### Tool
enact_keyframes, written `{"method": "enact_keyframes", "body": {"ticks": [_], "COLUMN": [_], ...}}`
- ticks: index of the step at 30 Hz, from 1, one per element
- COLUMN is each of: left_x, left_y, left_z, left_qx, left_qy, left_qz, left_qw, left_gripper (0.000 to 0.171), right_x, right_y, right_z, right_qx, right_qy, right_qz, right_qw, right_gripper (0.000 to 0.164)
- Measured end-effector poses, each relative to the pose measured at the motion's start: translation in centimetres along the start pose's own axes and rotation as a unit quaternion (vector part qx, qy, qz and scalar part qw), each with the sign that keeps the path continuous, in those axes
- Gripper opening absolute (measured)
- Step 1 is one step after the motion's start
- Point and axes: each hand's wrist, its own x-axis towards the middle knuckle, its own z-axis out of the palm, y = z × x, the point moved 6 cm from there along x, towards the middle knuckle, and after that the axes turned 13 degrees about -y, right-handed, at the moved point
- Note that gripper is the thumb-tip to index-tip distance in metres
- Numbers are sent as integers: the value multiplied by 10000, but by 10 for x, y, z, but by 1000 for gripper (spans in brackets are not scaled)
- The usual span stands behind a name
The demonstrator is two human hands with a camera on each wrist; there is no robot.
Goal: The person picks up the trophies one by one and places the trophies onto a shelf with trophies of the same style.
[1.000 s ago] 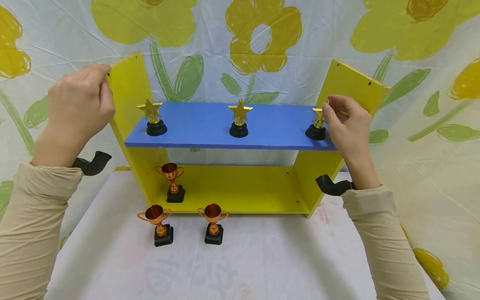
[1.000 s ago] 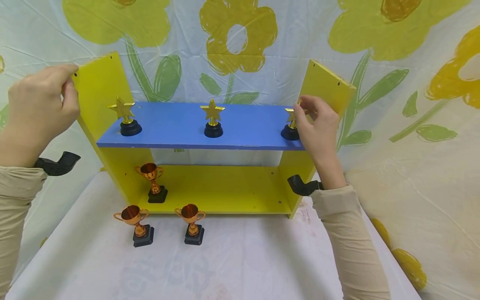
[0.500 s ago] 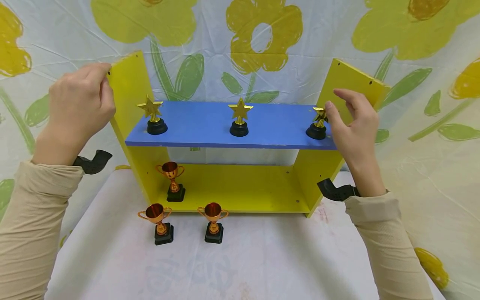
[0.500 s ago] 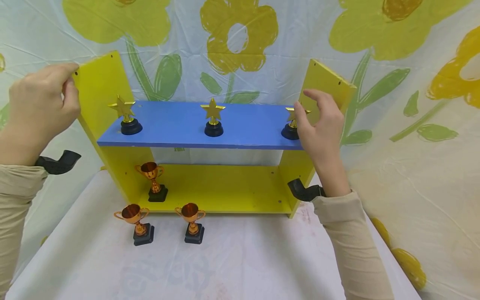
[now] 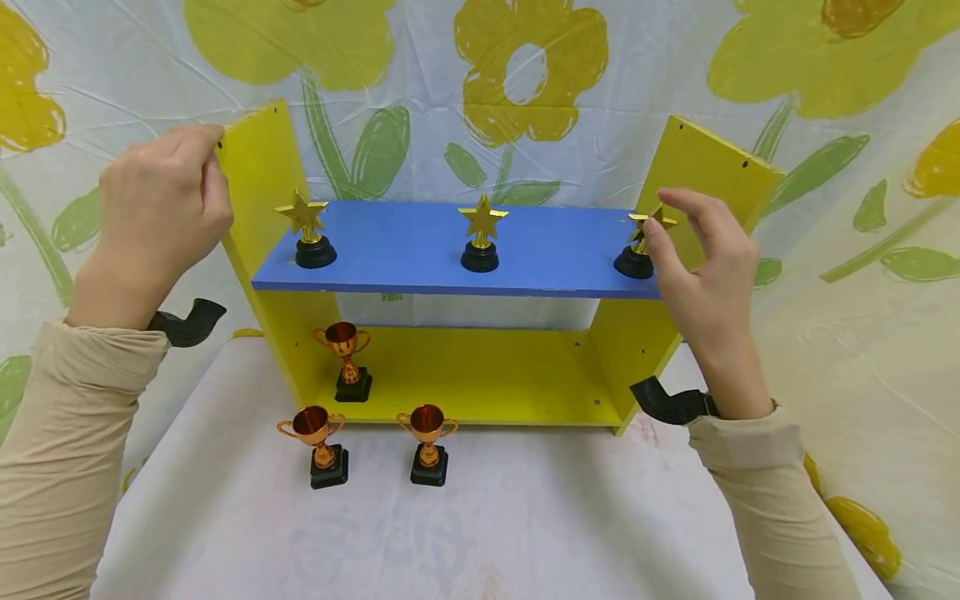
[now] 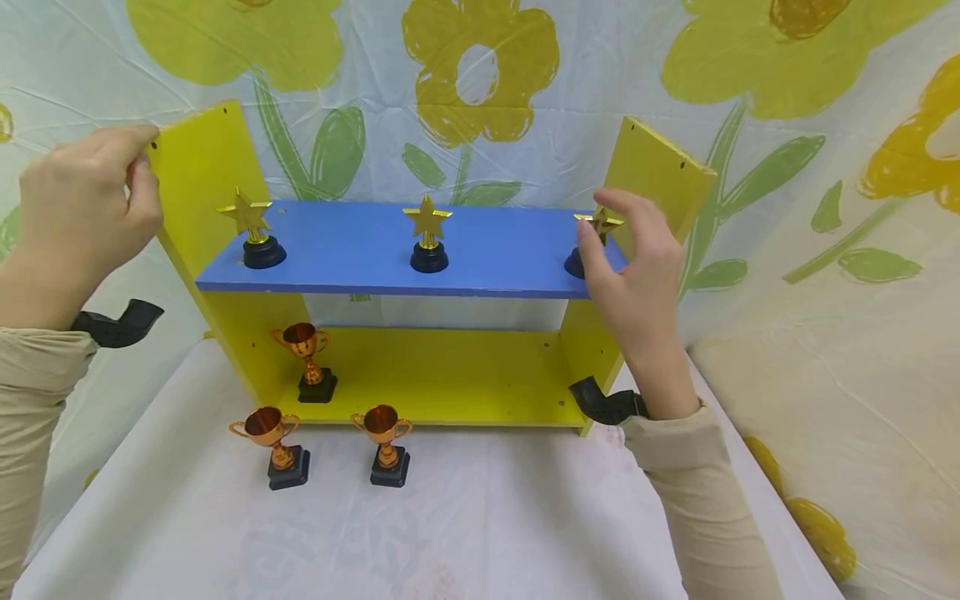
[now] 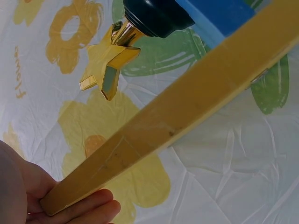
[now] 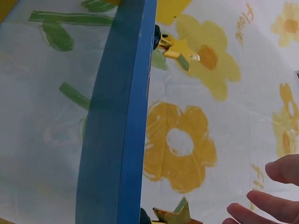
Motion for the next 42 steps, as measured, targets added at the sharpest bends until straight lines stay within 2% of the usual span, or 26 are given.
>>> {"method": "enact_keyframes", "body": {"ticks": [5,12,19,28,42], "left_x": [0,0,0,0,0], "left_y": [-1,0,1,0,1], "left_z": [0,0,0,1,0], "left_qx": [6,-3,29,5,-8], "left_qy": [-37,19,42,25,-11], "left_qz": [-58,-11,5,-42,-46], "left_qw": [10000,10000,10000,10000,10000], "left_gripper": [38,39,38,38,38], "right_x": [-7,-17,-29,-45,-66], "right_y": [-5,-10,-13,-16,-21], "right_z": [3,9,14,23,37], "right_qx": [37,320,372,760,1200], "right_qy": [-81,-140,-159,-187,-195], "right_qz": [-275,-196,-354,-465,-452], "right_qw": [9996,9992,9986,9959,9916], "right_gripper": [31,31,33,33,39]}}
